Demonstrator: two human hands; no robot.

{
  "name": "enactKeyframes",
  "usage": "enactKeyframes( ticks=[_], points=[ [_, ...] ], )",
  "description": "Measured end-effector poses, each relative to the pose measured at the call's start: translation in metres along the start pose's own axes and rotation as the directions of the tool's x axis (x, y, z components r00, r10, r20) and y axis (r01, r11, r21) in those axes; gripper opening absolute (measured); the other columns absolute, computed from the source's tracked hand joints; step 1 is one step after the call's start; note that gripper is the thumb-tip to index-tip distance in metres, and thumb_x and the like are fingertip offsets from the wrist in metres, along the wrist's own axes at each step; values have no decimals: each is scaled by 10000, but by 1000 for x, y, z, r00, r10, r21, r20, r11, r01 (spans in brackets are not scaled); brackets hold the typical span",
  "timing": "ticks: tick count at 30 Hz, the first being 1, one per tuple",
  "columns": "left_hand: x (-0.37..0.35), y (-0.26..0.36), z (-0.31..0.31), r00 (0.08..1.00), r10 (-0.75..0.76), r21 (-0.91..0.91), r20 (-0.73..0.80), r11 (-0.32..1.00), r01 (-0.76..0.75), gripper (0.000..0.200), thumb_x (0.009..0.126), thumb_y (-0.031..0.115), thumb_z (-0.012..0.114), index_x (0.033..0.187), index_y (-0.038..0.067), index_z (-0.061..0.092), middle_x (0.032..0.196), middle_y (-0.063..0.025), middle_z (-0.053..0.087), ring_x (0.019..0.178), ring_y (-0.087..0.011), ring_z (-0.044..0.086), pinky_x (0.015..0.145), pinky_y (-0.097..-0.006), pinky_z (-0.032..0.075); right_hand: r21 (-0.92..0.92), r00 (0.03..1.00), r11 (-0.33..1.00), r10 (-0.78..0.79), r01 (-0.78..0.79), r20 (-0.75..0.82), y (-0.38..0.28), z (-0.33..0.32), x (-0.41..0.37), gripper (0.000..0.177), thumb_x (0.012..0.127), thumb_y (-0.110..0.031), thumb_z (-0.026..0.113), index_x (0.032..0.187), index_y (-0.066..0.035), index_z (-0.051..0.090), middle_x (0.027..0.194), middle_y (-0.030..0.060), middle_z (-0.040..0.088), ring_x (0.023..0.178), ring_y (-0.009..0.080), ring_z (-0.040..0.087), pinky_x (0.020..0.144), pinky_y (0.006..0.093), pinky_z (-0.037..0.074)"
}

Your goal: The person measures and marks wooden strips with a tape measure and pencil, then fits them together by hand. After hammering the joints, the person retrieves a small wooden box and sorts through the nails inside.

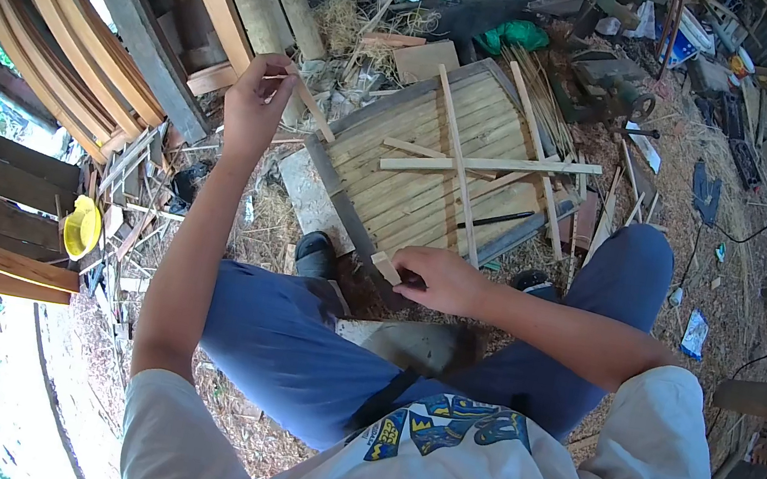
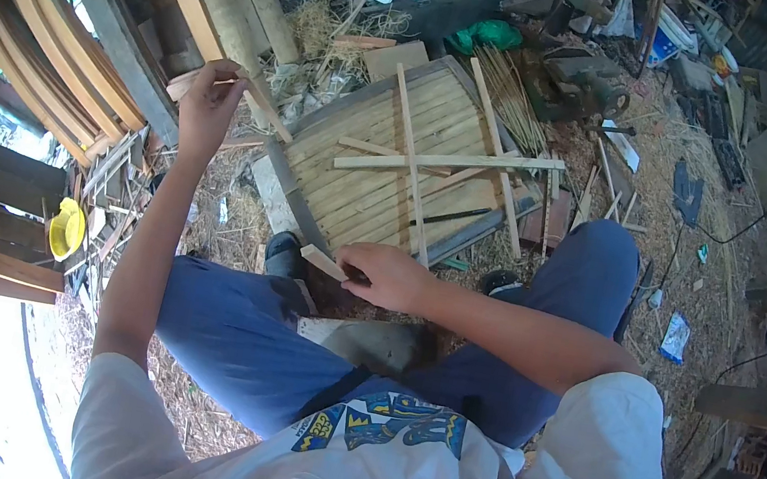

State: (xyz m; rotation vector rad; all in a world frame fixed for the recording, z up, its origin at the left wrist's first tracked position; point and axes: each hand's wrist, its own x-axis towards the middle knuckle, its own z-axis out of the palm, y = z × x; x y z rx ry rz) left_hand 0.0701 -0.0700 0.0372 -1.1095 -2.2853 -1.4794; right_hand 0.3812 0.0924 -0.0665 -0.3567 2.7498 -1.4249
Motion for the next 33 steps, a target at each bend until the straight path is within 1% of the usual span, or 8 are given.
enactKeyframes(
  ticks=[11,15,17,20,23,26,29,33],
  points=[
    [1,4,2,1000,3,30,5,1000,-3,198,964,65,734,1146,33,661,1043,-94,776,932,-168,766,798,-291,583,-31,999,999,-36,36,0,6,3,-1,247,882,-170,734,1040,-57,582,988,144,643,956,367,653,828,464,515],
    [0,8,2,999,29,64,19,997,-31,259,951,93,756,1172,18,645,1055,-104,769,960,-180,764,805,-298,583,-23,999,999,-34,34,-1,8,5,-1,246,876,-160,730,1042,-56,581,1004,146,641,966,368,650,839,462,517],
    [-1,10,1,997,42,93,57,995,-48,356,936,162,791,1215,11,629,1102,-121,758,1029,-208,758,840,-331,586,-25,999,999,-44,43,-13,9,6,-2,246,872,-155,729,1041,-56,581,1001,145,640,960,366,651,837,459,515],
    [-4,18,-1,980,132,250,151,954,-167,657,870,376,863,1335,10,580,1238,-170,707,1170,-287,712,923,-412,572,-23,999,999,-49,49,-5,11,7,-2,245,870,-152,728,1040,-56,580,1002,143,640,956,361,652,832,458,514],
    [-14,38,-6,968,82,342,238,926,-162,1091,700,677,879,1487,28,491,1416,-229,597,1319,-368,613,1025,-496,527,-10,999,999,-38,38,15,12,6,-1,246,868,-149,729,1042,-51,585,1002,142,639,953,356,652,828,456,513],
    [-28,70,-12,931,-10,568,364,795,-213,1435,517,844,844,1592,26,359,1541,-266,480,1398,-420,531,1111,-536,472,2,999,1000,10,-10,40,6,2,0,249,865,-145,731,1045,-44,592,995,146,639,955,367,652,833,462,515],
    [-41,92,-14,885,-86,632,457,731,-255,1645,404,929,794,1644,15,220,1636,-276,353,1478,-432,429,1185,-581,387,-61,998,996,-62,61,-5,13,6,-1,278,905,-189,731,1092,-14,623,1014,151,643,926,356,661,814,437,528],
    [-52,105,-10,840,-151,654,521,704,-278,1704,396,960,766,1652,-8,142,1675,-271,279,1509,-427,381,1203,-625,339,-45,996,996,-83,82,-18,15,8,-1,286,905,-188,730,1102,-8,627,1022,156,648,926,358,666,814,437,532]
  ],
)
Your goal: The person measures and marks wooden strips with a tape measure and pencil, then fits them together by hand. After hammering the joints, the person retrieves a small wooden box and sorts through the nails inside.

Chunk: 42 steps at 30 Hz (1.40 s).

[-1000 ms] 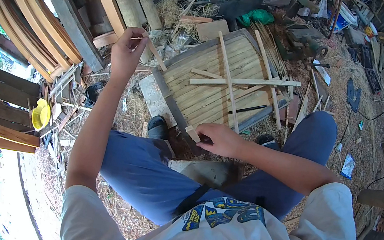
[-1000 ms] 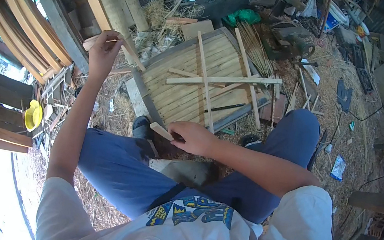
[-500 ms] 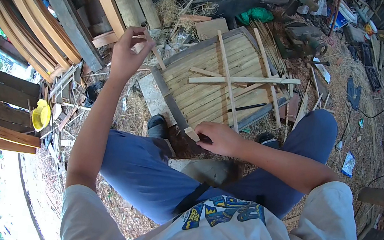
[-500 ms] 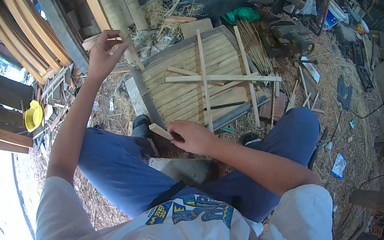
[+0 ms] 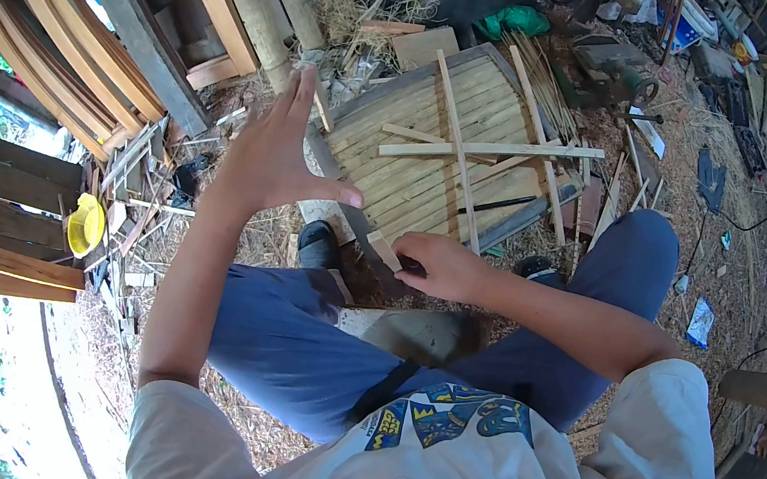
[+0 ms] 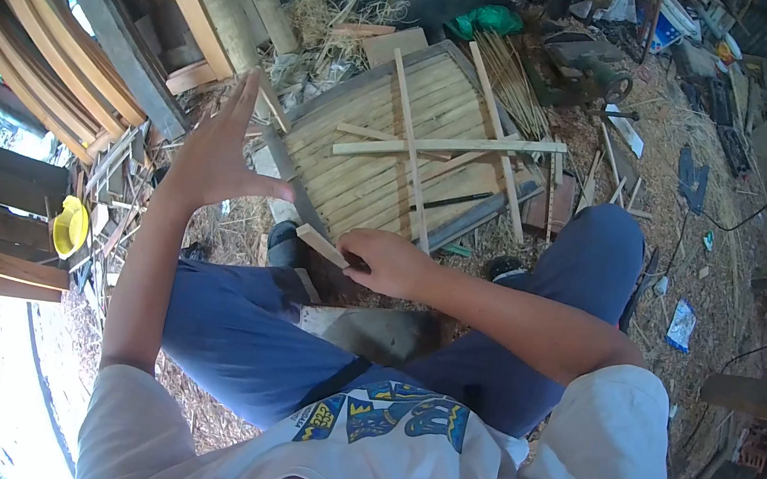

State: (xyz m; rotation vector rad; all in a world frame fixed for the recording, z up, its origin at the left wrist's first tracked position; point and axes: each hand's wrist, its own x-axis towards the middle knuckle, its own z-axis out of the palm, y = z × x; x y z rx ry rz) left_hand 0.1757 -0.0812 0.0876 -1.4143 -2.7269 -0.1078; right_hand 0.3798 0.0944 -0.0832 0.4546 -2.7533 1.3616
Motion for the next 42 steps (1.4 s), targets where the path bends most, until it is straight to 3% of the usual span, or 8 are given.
enactKeyframes(
  ticks=[2,5,8,14,17,20,26,42],
  points=[
    [-1,6,-7,997,-28,-31,70,999,30,1718,393,972,753,1651,-17,129,1680,-273,265,1509,-424,380,1199,-643,333,0,1000,1000,12,-12,4,-2,-1,0,284,905,-189,729,1099,-8,627,1020,157,647,927,357,668,814,438,533],
    [-2,2,-3,999,-12,-39,45,999,14,1726,387,965,764,1651,-23,124,1668,-278,292,1484,-437,418,1192,-621,354,0,1000,1000,17,-17,14,-3,-2,0,284,905,-189,729,1100,-9,628,1019,156,647,927,354,670,815,440,534],
    [1,-8,4,999,-1,-106,-49,994,-4,1580,515,870,820,1636,-36,173,1619,-284,383,1430,-456,483,1164,-561,410,-24,1000,1000,11,-11,15,-2,-1,0,286,903,-190,731,1102,-10,631,1020,155,648,924,352,671,812,439,536],
    [14,-28,15,925,-49,-227,-377,973,-41,719,876,363,819,1444,69,492,1344,-264,632,1258,-425,631,1021,-491,513,-25,1000,1000,0,0,4,-2,0,-2,282,907,-189,725,1105,-15,627,1020,150,649,950,348,669,833,438,532],
    [21,-41,17,890,-93,-252,-447,967,-26,430,916,216,771,1281,71,596,1236,-211,694,1130,-380,707,932,-464,548,-13,1000,1000,7,-7,23,-2,-1,-1,270,910,-188,721,1104,-24,628,1015,142,646,963,342,666,841,436,530],
    [26,-50,16,886,-161,-353,-436,935,-4,276,937,135,737,1174,49,626,1187,-160,722,1033,-326,742,846,-420,575,-20,999,1000,9,-8,32,-2,-1,-1,262,911,-185,719,1107,-34,632,1015,131,642,966,333,664,841,429,530],
    [38,-70,30,845,-217,-388,-490,922,12,198,944,106,721,1125,74,647,988,-105,768,921,-262,776,788,-380,583,-14,997,1000,26,-25,66,-5,-2,0,242,914,-182,719,1093,-46,629,1010,116,637,956,317,661,833,422,526],
    [42,-66,25,841,-206,-371,-500,928,6,194,943,126,731,1120,98,656,999,-102,776,926,-236,778,780,-370,586,2,998,1000,21,-21,53,-3,-1,0,249,909,-182,723,1092,-29,650,1007,123,649,926,310,675,817,412,533]
  ],
)
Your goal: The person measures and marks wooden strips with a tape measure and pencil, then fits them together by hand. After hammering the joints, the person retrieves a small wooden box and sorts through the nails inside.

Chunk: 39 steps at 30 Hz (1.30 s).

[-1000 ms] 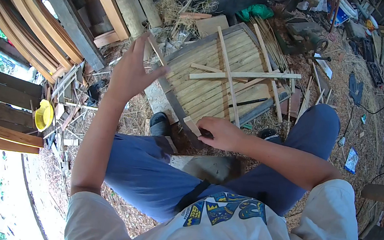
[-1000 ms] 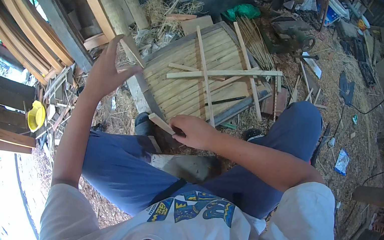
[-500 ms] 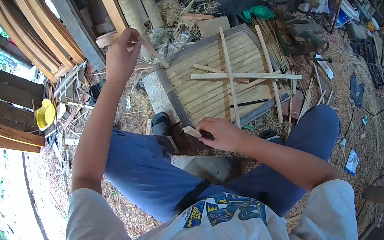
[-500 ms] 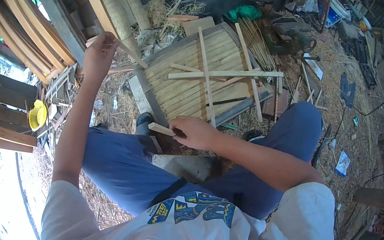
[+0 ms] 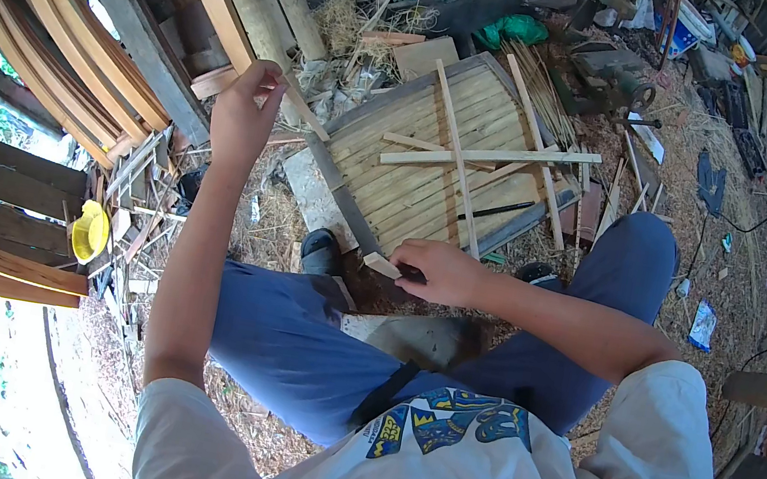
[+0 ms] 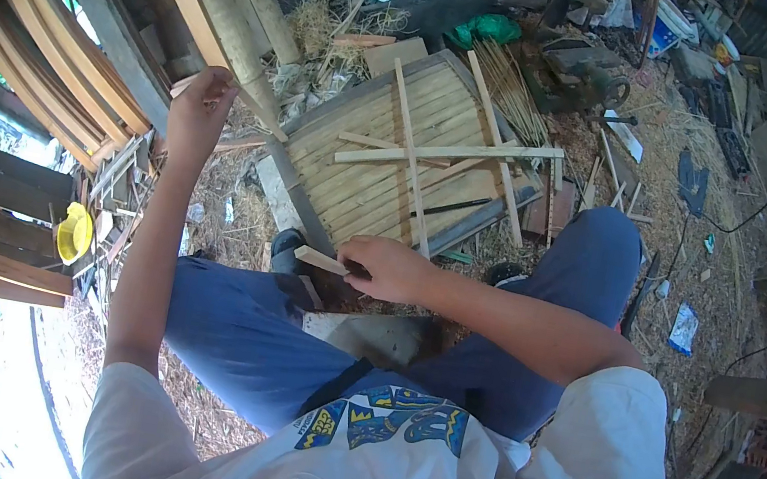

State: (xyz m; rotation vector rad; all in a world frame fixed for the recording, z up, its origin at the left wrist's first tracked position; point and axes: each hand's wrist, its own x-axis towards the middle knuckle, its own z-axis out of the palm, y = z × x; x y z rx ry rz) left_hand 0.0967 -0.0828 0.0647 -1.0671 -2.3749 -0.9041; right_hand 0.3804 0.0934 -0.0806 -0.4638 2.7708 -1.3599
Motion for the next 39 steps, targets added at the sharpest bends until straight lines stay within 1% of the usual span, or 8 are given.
enactKeyframes(
  ticks=[8,11,23,26,29,32,35,39],
  points=[
    [-1,-9,2,1000,-17,7,-6,1000,17,386,937,149,759,1279,105,586,998,-120,768,941,-229,775,780,-356,602,8,999,1000,28,-28,25,-3,-3,0,258,912,-188,727,1094,-25,643,990,124,648,913,305,674,807,410,532],
    [0,-4,1,999,-36,-4,-6,999,36,373,929,151,769,1256,97,600,993,-115,769,935,-229,775,792,-365,601,45,1000,999,8,-7,-26,-5,-2,0,196,892,-159,712,1014,-30,629,979,144,650,912,348,668,807,448,521],
    [0,-5,2,1000,-21,-5,-12,1000,21,341,925,162,776,1223,94,626,982,-100,772,919,-217,774,784,-358,604,15,1000,1000,1,-1,-15,-2,-1,-1,255,915,-191,724,1087,-21,641,1006,129,646,923,303,670,812,412,532],
    [0,-4,2,1000,-8,13,3,1000,7,318,942,162,741,1223,97,607,1012,-103,783,927,-243,776,782,-377,595,57,999,997,49,-48,-15,-8,-4,-1,216,897,-156,717,1058,-40,632,1008,136,685,924,347,687,812,437,538],
    [-1,-2,1,1000,-12,6,5,1000,12,314,943,160,739,1221,94,608,1015,-102,784,922,-243,776,780,-377,595,102,993,988,119,-117,-12,-13,-7,-1,302,926,-170,728,1151,-15,599,950,144,669,871,318,689,775,415,551],
    [-1,-1,1,1000,-11,3,10,1000,11,308,940,162,744,1210,94,612,1014,-100,785,909,-242,776,775,-373,595,128,981,985,135,-117,-142,-3,2,-2,385,940,-163,731,1241,-9,547,963,175,694,860,343,714,756,420,570],
    [-1,-2,1,1000,-11,-9,8,1000,11,278,939,162,748,1183,101,629,1008,-96,785,898,-237,777,765,-364,590,97,956,968,244,-230,-163,-5,0,1,448,945,-164,738,1295,-3,508,1009,203,715,874,358,732,749,424,583],
    [-1,0,2,1000,17,-27,20,999,-17,220,942,145,742,1138,100,652,998,-90,784,893,-230,777,753,-355,580,25,952,979,203,-203,-230,-1,-1,4,497,940,-174,745,1334,5,500,973,196,731,852,361,731,733,434,576]
  ],
)
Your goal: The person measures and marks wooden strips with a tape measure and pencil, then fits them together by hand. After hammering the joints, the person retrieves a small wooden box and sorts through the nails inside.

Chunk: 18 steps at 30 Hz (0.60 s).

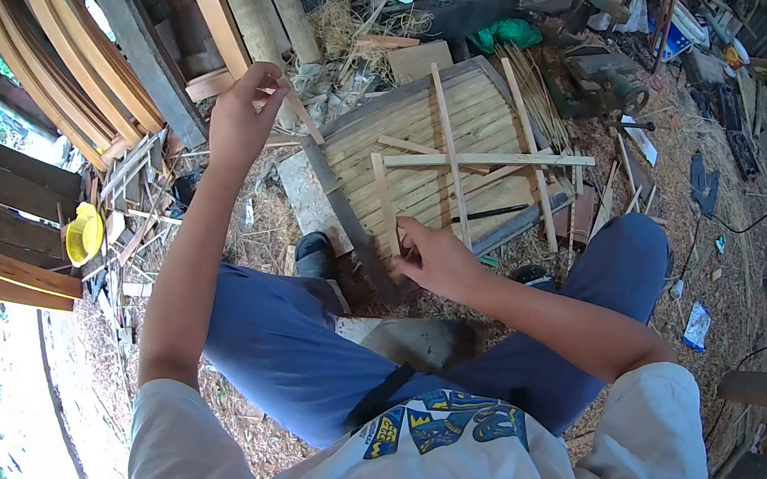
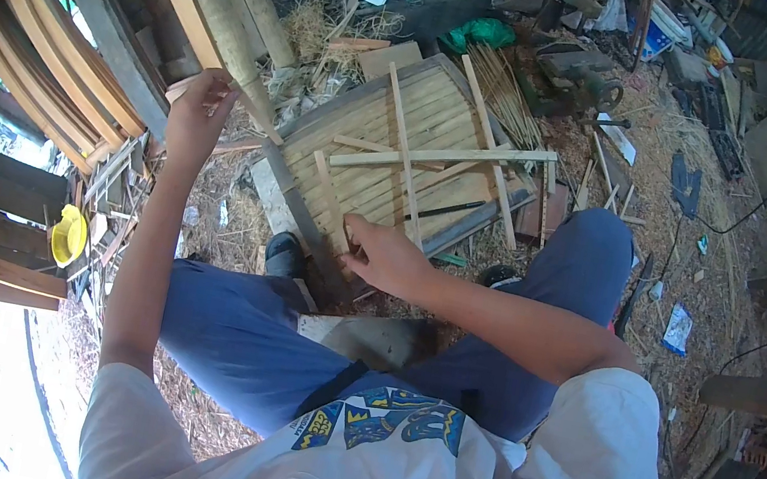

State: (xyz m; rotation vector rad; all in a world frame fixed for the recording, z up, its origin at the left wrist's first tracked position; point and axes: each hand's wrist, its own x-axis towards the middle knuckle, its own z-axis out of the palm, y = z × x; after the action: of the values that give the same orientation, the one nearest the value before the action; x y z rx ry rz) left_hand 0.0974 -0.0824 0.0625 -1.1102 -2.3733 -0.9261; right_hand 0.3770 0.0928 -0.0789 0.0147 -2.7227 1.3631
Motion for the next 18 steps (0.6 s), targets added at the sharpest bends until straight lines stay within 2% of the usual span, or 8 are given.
enactKeyframes(
  ticks=[2,5,8,11,14,18],
  points=[
    [0,6,-2,1000,-5,-21,12,1000,5,201,944,134,737,1124,96,658,997,-88,783,893,-228,777,751,-353,577,-25,999,999,-24,24,-24,5,2,1,521,944,-187,741,1362,7,497,948,195,734,840,359,730,727,437,572],
    [1,5,-1,1000,5,-27,14,1000,-5,196,943,124,734,1121,90,659,990,-85,781,891,-226,777,751,-353,575,-4,999,999,36,-36,4,0,-2,2,546,945,-219,741,1383,12,512,935,186,736,817,361,722,723,433,565],
    [1,6,0,1000,-2,-31,19,1000,2,198,941,122,734,1122,91,661,988,-82,781,889,-226,777,755,-351,575,-41,997,999,-1,-2,-75,-6,-10,4,493,943,-241,741,1340,2,577,932,174,737,812,354,716,725,425,564],
    [1,9,-1,1000,-1,-28,19,1000,2,192,942,121,732,1118,88,662,988,-83,781,887,-227,777,756,-350,576,-104,984,993,29,-47,-176,-16,-35,14,353,926,-200,723,1209,-5,642,961,197,731,894,388,706,787,469,557],
    [1,6,-1,1000,16,-29,27,999,-15,190,945,123,729,1118,83,662,986,-86,781,888,-228,777,756,-352,577,-144,921,988,-11,-49,-390,9,-53,25,290,912,-195,724,1132,-16,660,956,190,719,887,385,700,786,476,552],
    [2,5,1,999,33,-48,16,998,-32,191,948,127,728,1121,79,663,980,-91,779,886,-228,778,754,-351,578,-265,868,939,65,-220,-492,31,-86,28,245,899,-202,739,1040,-16,664,930,175,710,846,365,700,750,460,551]
  ],
)
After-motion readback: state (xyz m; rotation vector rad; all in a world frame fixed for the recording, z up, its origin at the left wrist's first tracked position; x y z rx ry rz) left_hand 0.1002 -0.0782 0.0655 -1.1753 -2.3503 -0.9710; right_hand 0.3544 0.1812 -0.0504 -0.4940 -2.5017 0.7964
